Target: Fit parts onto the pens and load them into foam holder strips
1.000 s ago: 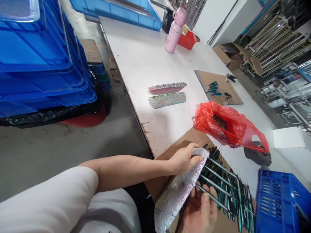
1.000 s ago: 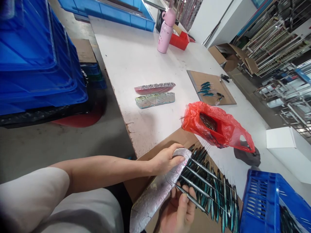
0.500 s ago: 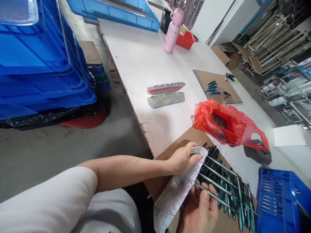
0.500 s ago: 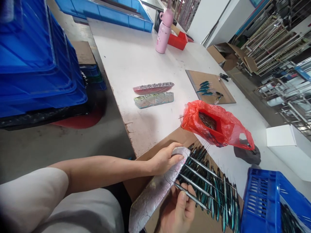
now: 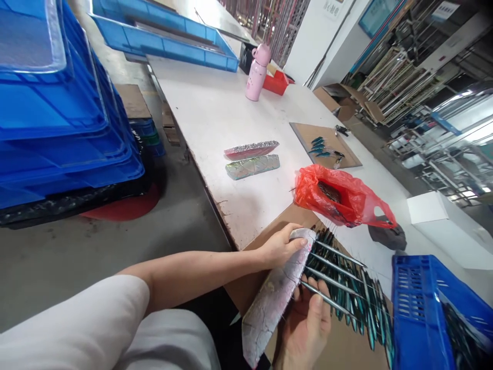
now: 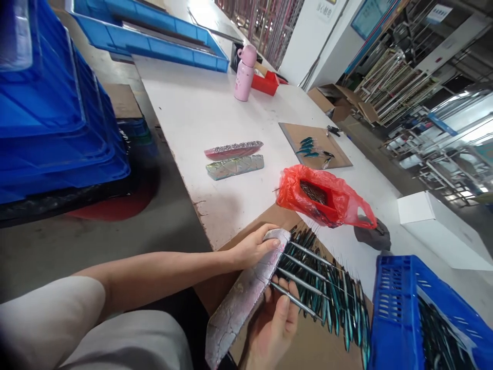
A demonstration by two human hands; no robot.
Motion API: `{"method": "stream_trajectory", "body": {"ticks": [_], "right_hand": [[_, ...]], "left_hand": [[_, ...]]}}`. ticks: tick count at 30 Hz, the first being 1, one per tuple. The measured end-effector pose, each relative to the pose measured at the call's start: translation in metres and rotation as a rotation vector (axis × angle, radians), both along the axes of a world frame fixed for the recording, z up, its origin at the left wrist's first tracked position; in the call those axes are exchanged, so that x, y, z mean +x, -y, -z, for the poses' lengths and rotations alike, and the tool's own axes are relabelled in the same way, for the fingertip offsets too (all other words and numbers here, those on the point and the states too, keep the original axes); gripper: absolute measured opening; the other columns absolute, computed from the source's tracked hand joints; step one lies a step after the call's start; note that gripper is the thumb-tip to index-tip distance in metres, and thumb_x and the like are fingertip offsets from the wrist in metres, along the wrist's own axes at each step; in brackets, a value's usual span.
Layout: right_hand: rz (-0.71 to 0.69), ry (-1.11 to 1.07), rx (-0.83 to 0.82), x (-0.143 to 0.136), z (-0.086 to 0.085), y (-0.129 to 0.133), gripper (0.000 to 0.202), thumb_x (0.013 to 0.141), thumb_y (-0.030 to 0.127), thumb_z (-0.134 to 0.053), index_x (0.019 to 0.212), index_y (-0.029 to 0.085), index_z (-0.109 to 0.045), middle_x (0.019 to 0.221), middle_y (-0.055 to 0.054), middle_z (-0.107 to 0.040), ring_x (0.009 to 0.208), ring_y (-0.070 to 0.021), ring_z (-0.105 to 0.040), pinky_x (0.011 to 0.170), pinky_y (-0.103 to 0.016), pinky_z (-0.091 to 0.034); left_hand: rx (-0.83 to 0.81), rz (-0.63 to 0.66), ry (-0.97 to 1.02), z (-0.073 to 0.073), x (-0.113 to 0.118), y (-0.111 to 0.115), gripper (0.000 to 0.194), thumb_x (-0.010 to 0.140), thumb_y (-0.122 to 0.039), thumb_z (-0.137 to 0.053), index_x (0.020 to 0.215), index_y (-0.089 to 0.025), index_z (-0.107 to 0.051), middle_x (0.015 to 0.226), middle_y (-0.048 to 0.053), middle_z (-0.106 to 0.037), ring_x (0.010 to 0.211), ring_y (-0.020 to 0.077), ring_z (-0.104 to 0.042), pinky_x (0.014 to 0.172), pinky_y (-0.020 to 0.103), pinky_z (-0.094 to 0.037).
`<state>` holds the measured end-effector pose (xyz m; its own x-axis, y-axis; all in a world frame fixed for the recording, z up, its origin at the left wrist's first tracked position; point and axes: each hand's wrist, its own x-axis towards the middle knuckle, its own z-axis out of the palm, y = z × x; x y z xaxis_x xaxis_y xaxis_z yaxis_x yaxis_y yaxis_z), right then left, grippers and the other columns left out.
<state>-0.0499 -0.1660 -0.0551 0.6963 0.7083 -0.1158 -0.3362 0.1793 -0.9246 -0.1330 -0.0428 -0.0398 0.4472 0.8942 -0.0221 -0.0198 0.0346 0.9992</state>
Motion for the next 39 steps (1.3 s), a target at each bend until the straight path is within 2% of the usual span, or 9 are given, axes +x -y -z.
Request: {"method": "stream_trajectory", "body": {"ticks": [7,14,20,32,39], "right_hand": [[0.032,-0.043,-0.047,0.0058,0.0060,0.0012,0.023,0.080,0.031,-0.059,0.098,0.018,-0.058,0.085,-0.004,-0.065,0.077,-0.0150,-0.062,0.066,-0.027,-0.052],[0.033,-0.038,-0.034,0.0061,0.0093,0.0021,0.023,0.079,0.032,-0.060,0.098,0.019,-0.057,0.086,-0.003,-0.064,0.078,-0.0150,-0.062,0.067,-0.027,-0.051],[0.038,0.025,-0.081,0.0071,0.0074,0.0003,0.024,0.078,0.033,-0.061,0.096,0.018,-0.058,0.085,-0.002,-0.064,0.075,-0.0151,-0.062,0.066,-0.028,-0.052],[0.008,-0.040,-0.022,0.0050,0.0056,-0.0014,0.020,0.080,0.033,-0.058,0.096,0.022,-0.058,0.085,-0.002,-0.064,0.073,-0.0142,-0.060,0.061,-0.028,-0.050],[0.006,-0.071,-0.005,0.0049,0.0055,0.0005,0.016,0.081,0.030,-0.057,0.093,0.020,-0.059,0.085,-0.003,-0.066,0.077,-0.0149,-0.062,0.067,-0.029,-0.051]], "left_hand": [[0.016,-0.020,-0.014,0.0038,0.0032,-0.0001,0.043,0.083,-0.039,-0.043,0.120,-0.018,-0.042,0.108,0.006,-0.057,0.097,0.0180,-0.054,0.085,0.031,-0.042],[0.013,-0.043,-0.012,0.0008,0.0026,0.0012,0.041,0.082,-0.037,-0.044,0.119,-0.019,-0.044,0.108,0.004,-0.058,0.096,0.0172,-0.054,0.089,0.030,-0.040],[0.015,-0.041,-0.005,0.0031,0.0039,0.0016,0.041,0.083,-0.036,-0.043,0.119,-0.017,-0.044,0.107,0.006,-0.058,0.095,0.0175,-0.054,0.085,0.030,-0.042],[-0.012,-0.011,0.018,0.0040,0.0043,0.0005,0.042,0.083,-0.037,-0.043,0.119,-0.017,-0.043,0.104,0.006,-0.057,0.092,0.0175,-0.054,0.082,0.030,-0.043],[-0.002,-0.001,0.011,0.0030,0.0027,0.0002,0.042,0.083,-0.037,-0.043,0.119,-0.017,-0.043,0.103,0.005,-0.058,0.091,0.0174,-0.054,0.082,0.030,-0.043]]}}
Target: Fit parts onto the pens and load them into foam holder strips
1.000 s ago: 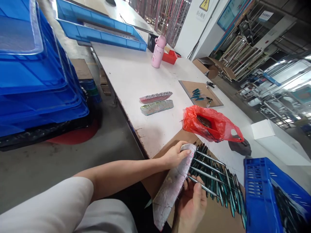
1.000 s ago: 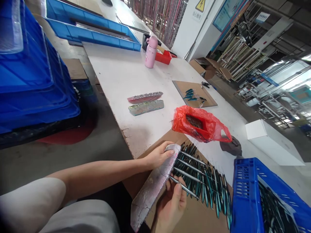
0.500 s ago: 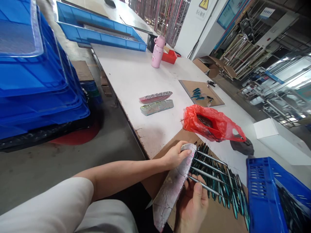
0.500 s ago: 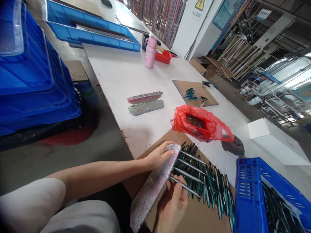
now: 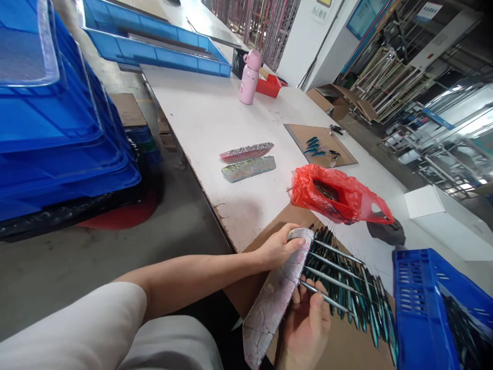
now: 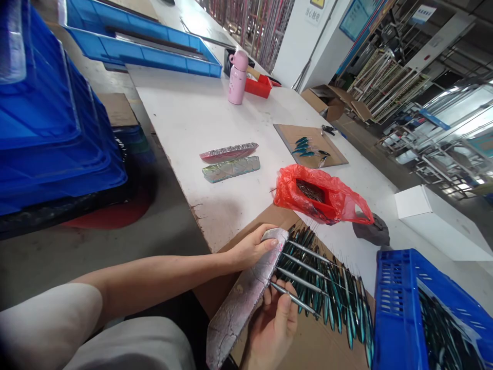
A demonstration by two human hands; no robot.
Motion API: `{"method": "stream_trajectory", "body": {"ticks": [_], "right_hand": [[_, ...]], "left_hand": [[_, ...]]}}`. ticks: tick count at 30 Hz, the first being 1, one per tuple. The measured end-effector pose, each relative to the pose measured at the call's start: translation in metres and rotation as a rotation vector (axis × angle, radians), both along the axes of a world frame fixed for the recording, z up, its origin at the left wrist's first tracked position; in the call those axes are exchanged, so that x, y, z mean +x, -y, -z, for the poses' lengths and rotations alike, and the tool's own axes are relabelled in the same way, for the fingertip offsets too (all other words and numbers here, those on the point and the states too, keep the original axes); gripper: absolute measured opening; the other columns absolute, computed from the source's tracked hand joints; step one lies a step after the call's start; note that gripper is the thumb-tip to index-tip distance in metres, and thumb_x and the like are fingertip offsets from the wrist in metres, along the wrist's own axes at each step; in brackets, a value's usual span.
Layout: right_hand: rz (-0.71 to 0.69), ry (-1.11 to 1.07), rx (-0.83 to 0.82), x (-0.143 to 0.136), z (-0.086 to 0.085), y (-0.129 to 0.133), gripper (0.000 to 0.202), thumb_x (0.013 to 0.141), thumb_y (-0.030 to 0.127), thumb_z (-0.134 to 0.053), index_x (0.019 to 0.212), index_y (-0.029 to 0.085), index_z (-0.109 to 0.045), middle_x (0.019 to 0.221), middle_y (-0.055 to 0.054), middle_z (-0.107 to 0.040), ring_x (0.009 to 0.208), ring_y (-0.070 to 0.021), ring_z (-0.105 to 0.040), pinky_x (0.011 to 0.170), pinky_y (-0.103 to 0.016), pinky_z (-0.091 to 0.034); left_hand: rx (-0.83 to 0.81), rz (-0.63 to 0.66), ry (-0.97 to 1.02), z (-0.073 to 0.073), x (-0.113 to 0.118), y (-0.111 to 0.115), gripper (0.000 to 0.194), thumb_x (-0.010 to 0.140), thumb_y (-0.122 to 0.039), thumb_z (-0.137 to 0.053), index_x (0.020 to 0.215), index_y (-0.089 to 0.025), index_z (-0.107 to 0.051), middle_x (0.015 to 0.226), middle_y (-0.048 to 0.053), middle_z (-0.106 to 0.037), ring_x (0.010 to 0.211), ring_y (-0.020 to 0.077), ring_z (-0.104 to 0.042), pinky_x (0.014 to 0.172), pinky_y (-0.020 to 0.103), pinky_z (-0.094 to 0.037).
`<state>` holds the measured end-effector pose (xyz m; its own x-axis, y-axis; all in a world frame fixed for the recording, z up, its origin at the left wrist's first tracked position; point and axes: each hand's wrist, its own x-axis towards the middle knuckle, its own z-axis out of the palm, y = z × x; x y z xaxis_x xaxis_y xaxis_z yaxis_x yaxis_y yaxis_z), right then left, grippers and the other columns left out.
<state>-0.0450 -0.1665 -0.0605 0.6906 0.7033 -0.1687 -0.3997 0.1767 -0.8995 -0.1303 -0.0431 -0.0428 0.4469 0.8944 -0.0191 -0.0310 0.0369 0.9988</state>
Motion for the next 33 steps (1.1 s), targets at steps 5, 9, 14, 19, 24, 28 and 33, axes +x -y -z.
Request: {"method": "stream_trajectory", "body": {"ticks": [5,9,14,19,24,28,33], "right_hand": [[0.028,0.050,-0.002,0.000,-0.001,-0.001,0.015,0.082,0.031,-0.055,0.092,0.021,-0.059,0.084,-0.002,-0.066,0.078,-0.0159,-0.063,0.069,-0.032,-0.052],[0.141,0.046,0.004,0.009,-0.004,-0.001,0.013,0.082,0.032,-0.055,0.091,0.023,-0.058,0.087,0.001,-0.063,0.080,-0.0168,-0.063,0.068,-0.035,-0.053],[0.155,0.237,-0.042,0.013,0.000,0.005,0.011,0.071,0.025,-0.066,0.076,0.018,-0.059,0.092,-0.001,-0.061,0.086,-0.0177,-0.060,0.067,-0.029,-0.052],[0.054,0.414,-0.344,0.006,-0.001,0.009,0.027,0.071,0.037,-0.066,0.090,0.017,-0.063,0.091,-0.005,-0.064,0.084,-0.0201,-0.059,0.073,-0.032,-0.049],[-0.115,0.559,-0.489,0.006,-0.018,0.004,0.035,0.070,0.040,-0.065,0.096,0.016,-0.063,0.092,-0.005,-0.065,0.085,-0.0187,-0.058,0.076,-0.027,-0.045],[-0.218,0.651,-0.517,0.016,-0.023,0.003,0.038,0.069,0.044,-0.065,0.094,0.016,-0.063,0.089,-0.005,-0.066,0.081,-0.0188,-0.058,0.073,-0.026,-0.045],[-0.302,1.094,-0.696,0.032,-0.035,0.004,0.039,0.070,0.057,-0.055,0.087,0.023,-0.066,0.088,-0.002,-0.066,0.079,-0.0209,-0.060,0.067,-0.026,-0.044]], "left_hand": [[-0.009,-0.008,0.001,0.002,0.001,0.000,0.043,0.082,-0.037,-0.044,0.120,-0.017,-0.043,0.105,0.006,-0.057,0.093,0.0175,-0.053,0.083,0.030,-0.043],[-0.004,-0.011,0.011,0.004,0.002,0.000,0.042,0.082,-0.037,-0.045,0.120,-0.017,-0.043,0.104,0.005,-0.058,0.093,0.0174,-0.054,0.084,0.030,-0.042],[0.005,-0.004,0.010,0.004,0.001,0.000,0.042,0.082,-0.038,-0.044,0.119,-0.017,-0.044,0.102,0.005,-0.058,0.092,0.0170,-0.055,0.083,0.029,-0.042],[0.013,0.000,0.003,0.004,0.002,-0.001,0.042,0.082,-0.038,-0.044,0.119,-0.017,-0.043,0.102,0.006,-0.058,0.091,0.0173,-0.055,0.082,0.029,-0.043],[0.014,-0.005,-0.005,0.004,0.002,-0.001,0.041,0.082,-0.037,-0.044,0.118,-0.017,-0.043,0.104,0.006,-0.058,0.094,0.0179,-0.054,0.083,0.030,-0.042],[-0.001,0.017,-0.002,0.001,0.001,-0.001,0.042,0.082,-0.037,-0.044,0.118,-0.016,-0.042,0.102,0.006,-0.058,0.091,0.0176,-0.055,0.081,0.030,-0.043],[-0.001,0.001,-0.004,-0.002,-0.001,-0.001,0.043,0.081,-0.036,-0.045,0.119,-0.016,-0.042,0.102,0.006,-0.059,0.090,0.0171,-0.055,0.082,0.029,-0.042]]}}
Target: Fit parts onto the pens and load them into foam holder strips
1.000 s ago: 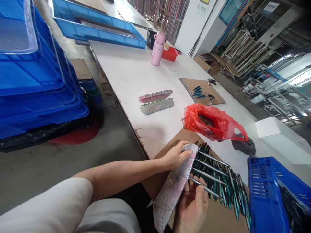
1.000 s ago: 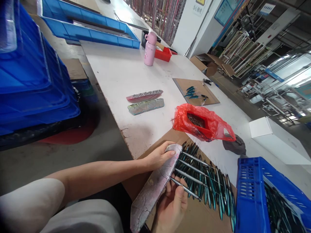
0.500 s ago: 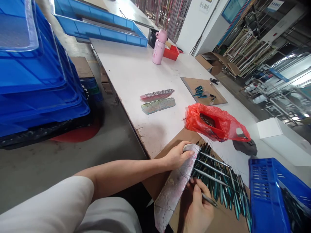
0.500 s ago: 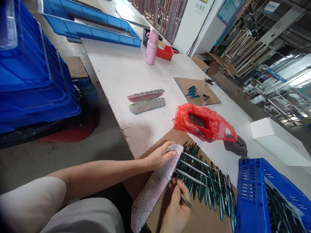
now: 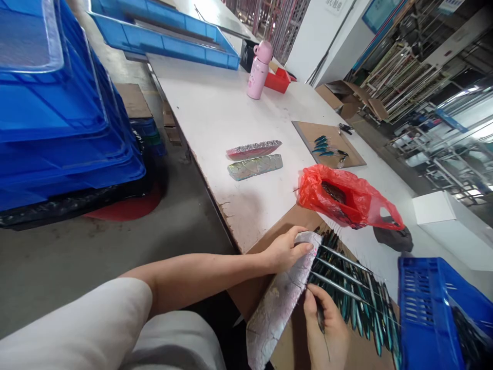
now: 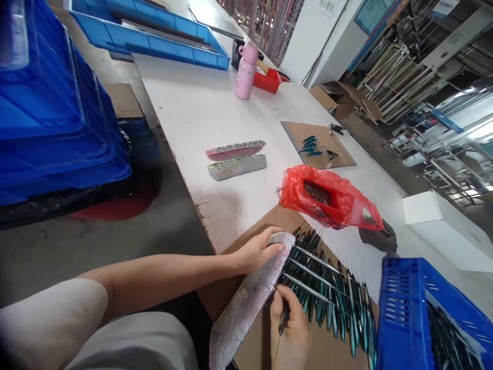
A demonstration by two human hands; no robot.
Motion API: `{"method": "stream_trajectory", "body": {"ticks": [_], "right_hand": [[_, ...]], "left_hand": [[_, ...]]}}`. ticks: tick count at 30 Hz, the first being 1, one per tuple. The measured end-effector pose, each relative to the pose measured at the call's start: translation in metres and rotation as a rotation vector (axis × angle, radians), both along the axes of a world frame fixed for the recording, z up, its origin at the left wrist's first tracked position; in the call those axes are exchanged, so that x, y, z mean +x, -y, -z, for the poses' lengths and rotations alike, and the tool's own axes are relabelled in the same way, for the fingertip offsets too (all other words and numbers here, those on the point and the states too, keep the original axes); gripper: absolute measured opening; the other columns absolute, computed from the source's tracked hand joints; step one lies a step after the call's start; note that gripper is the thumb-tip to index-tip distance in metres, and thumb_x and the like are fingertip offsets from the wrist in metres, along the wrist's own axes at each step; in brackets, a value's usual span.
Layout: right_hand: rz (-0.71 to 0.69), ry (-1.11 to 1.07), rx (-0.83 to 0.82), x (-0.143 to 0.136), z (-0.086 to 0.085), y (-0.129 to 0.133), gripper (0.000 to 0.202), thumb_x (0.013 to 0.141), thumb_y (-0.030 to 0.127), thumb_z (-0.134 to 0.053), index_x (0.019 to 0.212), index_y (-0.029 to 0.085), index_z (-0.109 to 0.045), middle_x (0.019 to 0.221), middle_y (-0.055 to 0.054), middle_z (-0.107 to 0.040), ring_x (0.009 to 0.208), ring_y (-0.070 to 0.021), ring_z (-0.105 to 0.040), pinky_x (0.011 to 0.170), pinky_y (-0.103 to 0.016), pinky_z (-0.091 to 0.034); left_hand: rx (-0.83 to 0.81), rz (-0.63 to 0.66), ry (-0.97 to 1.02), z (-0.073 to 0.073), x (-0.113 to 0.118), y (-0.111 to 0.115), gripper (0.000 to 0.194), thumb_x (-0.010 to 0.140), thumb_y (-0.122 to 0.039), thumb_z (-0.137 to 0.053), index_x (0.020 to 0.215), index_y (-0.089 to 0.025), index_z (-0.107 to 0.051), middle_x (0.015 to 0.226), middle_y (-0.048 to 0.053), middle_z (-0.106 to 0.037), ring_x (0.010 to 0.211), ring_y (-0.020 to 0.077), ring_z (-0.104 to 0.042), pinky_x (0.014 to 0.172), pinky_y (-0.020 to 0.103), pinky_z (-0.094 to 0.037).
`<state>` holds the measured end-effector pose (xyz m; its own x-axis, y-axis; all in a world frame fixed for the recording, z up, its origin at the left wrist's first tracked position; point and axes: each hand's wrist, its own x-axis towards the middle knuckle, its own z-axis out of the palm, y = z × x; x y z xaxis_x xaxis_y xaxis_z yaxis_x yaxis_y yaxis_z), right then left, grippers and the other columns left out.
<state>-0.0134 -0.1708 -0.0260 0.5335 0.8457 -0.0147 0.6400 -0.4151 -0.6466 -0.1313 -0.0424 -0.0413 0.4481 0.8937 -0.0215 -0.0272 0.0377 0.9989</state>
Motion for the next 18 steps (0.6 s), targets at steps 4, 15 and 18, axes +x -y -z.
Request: {"method": "stream_trajectory", "body": {"ticks": [4,15,18], "right_hand": [[-0.219,0.204,-0.007,0.010,-0.010,-0.004,0.036,0.076,0.055,-0.047,0.083,0.025,-0.066,0.081,0.001,-0.066,0.067,-0.0171,-0.061,0.060,-0.023,-0.044],[-0.319,0.182,0.098,0.013,-0.007,-0.006,0.027,0.079,0.046,-0.049,0.082,0.023,-0.063,0.083,0.001,-0.066,0.073,-0.0159,-0.061,0.066,-0.021,-0.043],[-0.236,0.121,0.109,0.011,0.002,-0.003,0.029,0.077,0.048,-0.051,0.082,0.023,-0.064,0.085,0.001,-0.066,0.076,-0.0166,-0.060,0.069,-0.021,-0.042]], "left_hand": [[0.005,0.000,0.003,0.002,0.000,0.000,0.043,0.081,-0.036,-0.045,0.120,-0.017,-0.042,0.102,0.005,-0.059,0.090,0.0171,-0.055,0.083,0.030,-0.042],[0.017,0.031,0.009,0.003,-0.001,-0.002,0.045,0.082,-0.038,-0.045,0.120,-0.016,-0.041,0.103,0.006,-0.058,0.092,0.0178,-0.054,0.083,0.030,-0.042],[0.029,0.041,0.002,0.003,-0.001,-0.002,0.044,0.082,-0.037,-0.045,0.120,-0.016,-0.041,0.103,0.007,-0.058,0.092,0.0182,-0.054,0.083,0.031,-0.042]]}}
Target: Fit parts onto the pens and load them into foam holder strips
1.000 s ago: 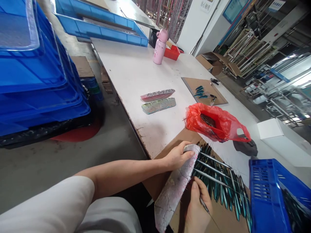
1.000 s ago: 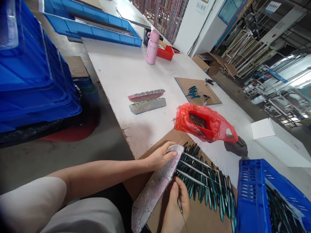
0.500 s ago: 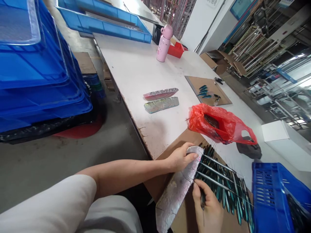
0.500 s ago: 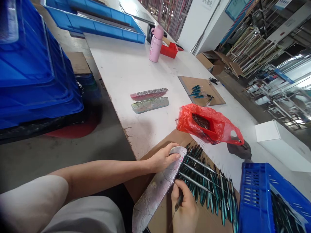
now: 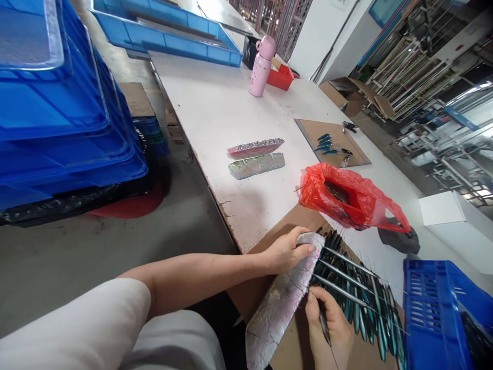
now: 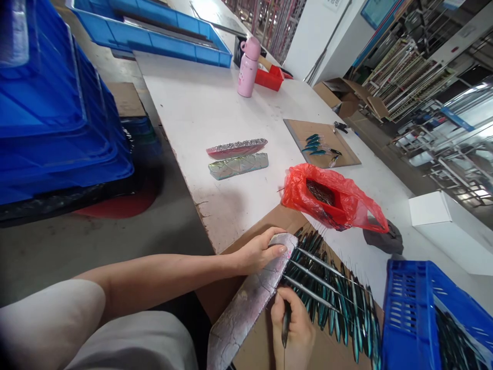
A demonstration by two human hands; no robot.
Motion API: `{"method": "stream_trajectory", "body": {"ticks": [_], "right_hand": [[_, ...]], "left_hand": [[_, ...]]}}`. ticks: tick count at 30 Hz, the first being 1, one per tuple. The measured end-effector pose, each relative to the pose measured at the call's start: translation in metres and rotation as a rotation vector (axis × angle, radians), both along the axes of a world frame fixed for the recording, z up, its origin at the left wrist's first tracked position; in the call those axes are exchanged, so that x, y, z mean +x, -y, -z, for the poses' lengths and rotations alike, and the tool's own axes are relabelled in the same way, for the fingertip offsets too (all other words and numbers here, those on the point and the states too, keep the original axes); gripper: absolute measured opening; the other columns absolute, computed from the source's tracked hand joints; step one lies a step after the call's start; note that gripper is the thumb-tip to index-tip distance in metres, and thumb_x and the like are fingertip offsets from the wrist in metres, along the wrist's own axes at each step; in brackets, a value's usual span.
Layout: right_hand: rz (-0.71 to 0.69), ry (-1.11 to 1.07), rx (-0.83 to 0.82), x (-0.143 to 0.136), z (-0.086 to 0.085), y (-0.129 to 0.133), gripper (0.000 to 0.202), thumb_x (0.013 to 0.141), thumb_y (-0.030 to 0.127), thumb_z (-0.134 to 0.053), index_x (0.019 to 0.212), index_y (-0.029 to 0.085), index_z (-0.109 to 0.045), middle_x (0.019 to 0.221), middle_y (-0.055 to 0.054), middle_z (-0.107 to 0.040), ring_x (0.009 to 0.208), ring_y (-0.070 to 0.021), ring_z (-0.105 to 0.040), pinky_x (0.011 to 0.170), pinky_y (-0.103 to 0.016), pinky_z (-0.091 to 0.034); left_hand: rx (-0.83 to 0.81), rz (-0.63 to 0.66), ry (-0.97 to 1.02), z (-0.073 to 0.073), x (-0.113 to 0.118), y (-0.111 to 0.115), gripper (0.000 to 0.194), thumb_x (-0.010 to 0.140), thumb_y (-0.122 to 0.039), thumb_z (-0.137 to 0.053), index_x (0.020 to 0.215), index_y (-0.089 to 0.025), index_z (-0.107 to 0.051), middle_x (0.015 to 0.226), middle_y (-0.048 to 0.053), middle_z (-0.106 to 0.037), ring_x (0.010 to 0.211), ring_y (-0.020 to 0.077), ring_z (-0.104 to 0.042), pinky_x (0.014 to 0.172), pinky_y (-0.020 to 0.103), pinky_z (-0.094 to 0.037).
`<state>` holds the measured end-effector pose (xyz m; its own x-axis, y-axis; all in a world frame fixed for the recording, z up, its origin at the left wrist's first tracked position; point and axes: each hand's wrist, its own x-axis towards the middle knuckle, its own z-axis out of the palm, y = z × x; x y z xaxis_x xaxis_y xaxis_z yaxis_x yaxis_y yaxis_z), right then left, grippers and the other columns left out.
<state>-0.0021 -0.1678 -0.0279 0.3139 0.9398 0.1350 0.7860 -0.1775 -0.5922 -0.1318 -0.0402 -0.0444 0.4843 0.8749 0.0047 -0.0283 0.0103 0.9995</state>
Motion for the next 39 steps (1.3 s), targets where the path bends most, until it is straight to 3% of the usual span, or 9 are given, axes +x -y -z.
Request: {"method": "stream_trajectory", "body": {"ticks": [4,8,22,25,28,32,34,39], "right_hand": [[0.109,-0.076,0.034,0.001,0.014,0.002,0.031,0.073,0.051,-0.054,0.078,0.022,-0.064,0.081,0.000,-0.066,0.075,-0.0173,-0.059,0.069,-0.023,-0.041],[0.129,-0.113,0.058,0.003,0.023,0.002,0.033,0.072,0.052,-0.055,0.076,0.020,-0.064,0.079,-0.001,-0.066,0.073,-0.0183,-0.059,0.068,-0.024,-0.041],[0.196,-0.113,0.127,0.002,0.032,0.004,0.034,0.069,0.052,-0.057,0.075,0.019,-0.064,0.077,-0.003,-0.066,0.070,-0.0186,-0.059,0.068,-0.027,-0.043],[0.321,-0.272,0.246,0.003,0.030,0.005,0.030,0.070,0.045,-0.061,0.080,0.017,-0.062,0.077,-0.005,-0.066,0.070,-0.0192,-0.060,0.066,-0.029,-0.047],[0.414,-0.576,0.408,0.005,0.027,0.007,0.023,0.073,0.036,-0.062,0.083,0.016,-0.058,0.078,-0.003,-0.064,0.072,-0.0194,-0.062,0.063,-0.030,-0.051],[0.335,-0.859,0.334,-0.003,0.028,0.010,0.036,0.071,0.030,-0.065,0.104,0.018,-0.055,0.110,-0.008,-0.058,0.105,-0.0231,-0.053,0.080,-0.034,-0.049],[0.345,-0.924,0.307,-0.009,0.030,0.013,0.040,0.071,0.029,-0.066,0.107,0.019,-0.053,0.117,-0.009,-0.054,0.110,-0.0242,-0.050,0.083,-0.036,-0.048],[0.502,-0.959,0.357,-0.006,0.037,0.020,0.029,0.069,0.033,-0.069,0.090,0.019,-0.056,0.088,-0.004,-0.063,0.085,-0.0225,-0.062,0.064,-0.033,-0.054]], "left_hand": [[-0.001,0.015,0.014,0.001,0.001,0.000,0.044,0.082,-0.037,-0.045,0.121,-0.016,-0.041,0.104,0.007,-0.058,0.092,0.0182,-0.054,0.083,0.031,-0.042],[0.001,0.016,0.015,0.000,0.000,-0.001,0.045,0.082,-0.037,-0.046,0.121,-0.016,-0.041,0.106,0.008,-0.057,0.095,0.0188,-0.053,0.086,0.032,-0.041],[0.002,0.017,-0.014,-0.002,-0.001,-0.001,0.046,0.081,-0.039,-0.046,0.121,-0.017,-0.042,0.109,0.008,-0.057,0.096,0.0198,-0.053,0.087,0.034,-0.041],[-0.004,0.016,-0.010,-0.002,-0.002,-0.001,0.046,0.082,-0.039,-0.046,0.122,-0.016,-0.041,0.108,0.008,-0.057,0.096,0.0194,-0.054,0.087,0.033,-0.041],[-0.009,0.025,-0.015,-0.003,-0.002,-0.002,0.046,0.082,-0.039,-0.045,0.122,-0.016,-0.041,0.108,0.008,-0.057,0.096,0.0194,-0.054,0.087,0.033,-0.041],[-0.004,0.015,-0.048,-0.002,0.000,-0.002,0.046,0.081,-0.038,-0.046,0.121,-0.016,-0.042,0.110,0.008,-0.057,0.097,0.0200,-0.054,0.088,0.034,-0.040],[-0.008,0.008,-0.042,-0.002,0.000,-0.001,0.046,0.081,-0.039,-0.046,0.121,-0.017,-0.042,0.110,0.008,-0.057,0.097,0.0199,-0.054,0.088,0.033,-0.040],[-0.004,-0.005,-0.053,-0.002,0.000,0.000,0.046,0.081,-0.039,-0.045,0.121,-0.017,-0.041,0.106,0.006,-0.058,0.095,0.0187,-0.054,0.084,0.031,-0.041]]}}
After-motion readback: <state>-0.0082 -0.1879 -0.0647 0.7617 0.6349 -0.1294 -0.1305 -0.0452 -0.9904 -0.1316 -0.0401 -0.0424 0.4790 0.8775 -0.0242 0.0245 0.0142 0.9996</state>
